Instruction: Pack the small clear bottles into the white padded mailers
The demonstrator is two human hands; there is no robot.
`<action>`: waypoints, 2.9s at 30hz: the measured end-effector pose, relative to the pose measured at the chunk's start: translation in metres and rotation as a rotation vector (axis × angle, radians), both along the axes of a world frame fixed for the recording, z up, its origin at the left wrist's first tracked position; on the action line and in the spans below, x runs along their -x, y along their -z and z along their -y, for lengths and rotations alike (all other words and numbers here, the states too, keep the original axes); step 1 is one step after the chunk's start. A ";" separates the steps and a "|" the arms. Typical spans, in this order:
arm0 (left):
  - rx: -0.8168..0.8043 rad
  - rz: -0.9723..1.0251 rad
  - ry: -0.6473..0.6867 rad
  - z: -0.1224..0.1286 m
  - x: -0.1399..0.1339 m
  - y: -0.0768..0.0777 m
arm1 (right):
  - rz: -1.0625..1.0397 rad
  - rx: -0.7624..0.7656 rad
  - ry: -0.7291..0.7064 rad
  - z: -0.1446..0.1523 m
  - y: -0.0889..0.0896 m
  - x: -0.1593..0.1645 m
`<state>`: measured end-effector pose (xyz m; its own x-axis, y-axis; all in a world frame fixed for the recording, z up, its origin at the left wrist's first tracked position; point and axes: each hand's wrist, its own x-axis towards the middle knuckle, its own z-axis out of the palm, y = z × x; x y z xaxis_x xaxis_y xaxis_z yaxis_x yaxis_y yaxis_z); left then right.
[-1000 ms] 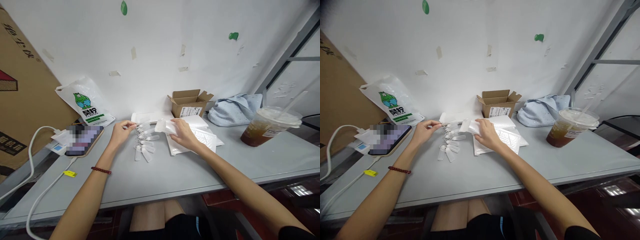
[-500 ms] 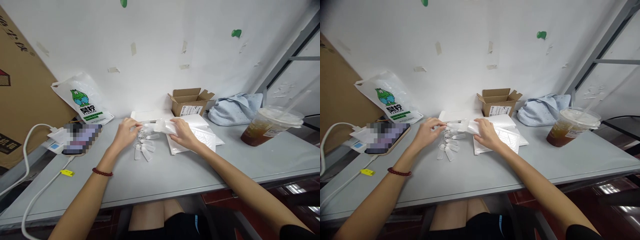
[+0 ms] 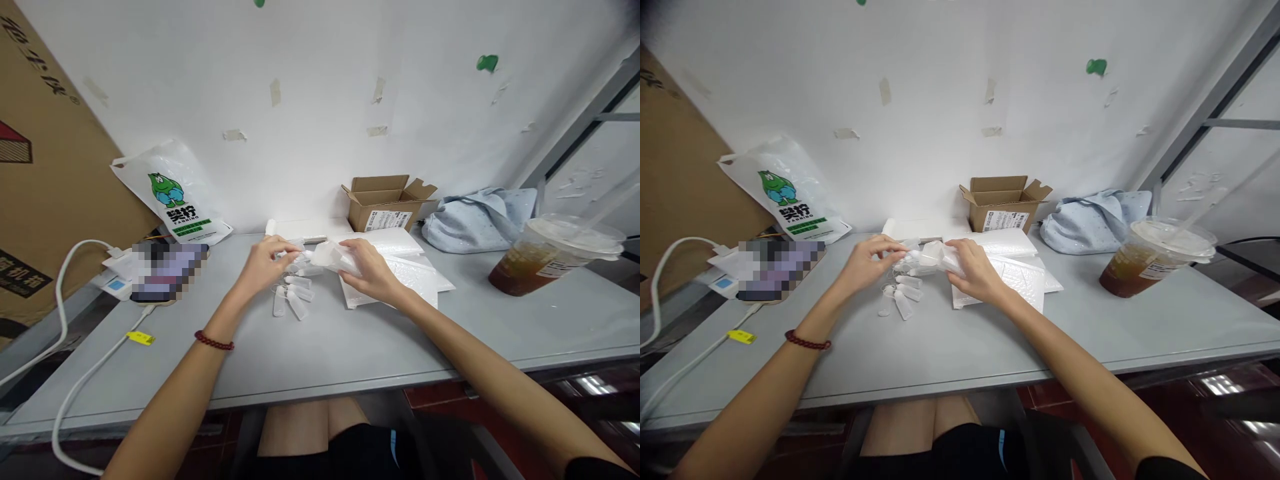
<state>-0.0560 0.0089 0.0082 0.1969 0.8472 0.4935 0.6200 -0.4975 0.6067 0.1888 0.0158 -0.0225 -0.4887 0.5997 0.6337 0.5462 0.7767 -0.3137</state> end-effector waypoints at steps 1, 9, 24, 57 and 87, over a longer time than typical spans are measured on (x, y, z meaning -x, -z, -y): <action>0.026 -0.004 0.025 0.001 -0.007 0.002 | 0.004 -0.004 -0.014 0.000 0.001 0.001; 0.386 0.268 0.178 0.008 -0.038 0.009 | 0.002 -0.008 -0.072 0.001 0.005 0.005; 0.292 0.505 0.035 0.004 -0.015 -0.003 | 0.146 0.010 0.133 0.000 -0.009 -0.004; 0.120 0.220 -0.415 -0.037 0.045 0.028 | 0.030 0.025 0.350 -0.016 -0.004 -0.015; -0.050 0.720 -0.456 -0.021 0.017 0.007 | 0.081 0.122 0.353 -0.014 -0.006 -0.014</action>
<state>-0.0727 0.0295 0.0009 -0.5342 0.7411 0.4067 0.2376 -0.3300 0.9136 0.2024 0.0299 -0.0167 -0.2839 0.8090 0.5147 0.8006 0.4954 -0.3370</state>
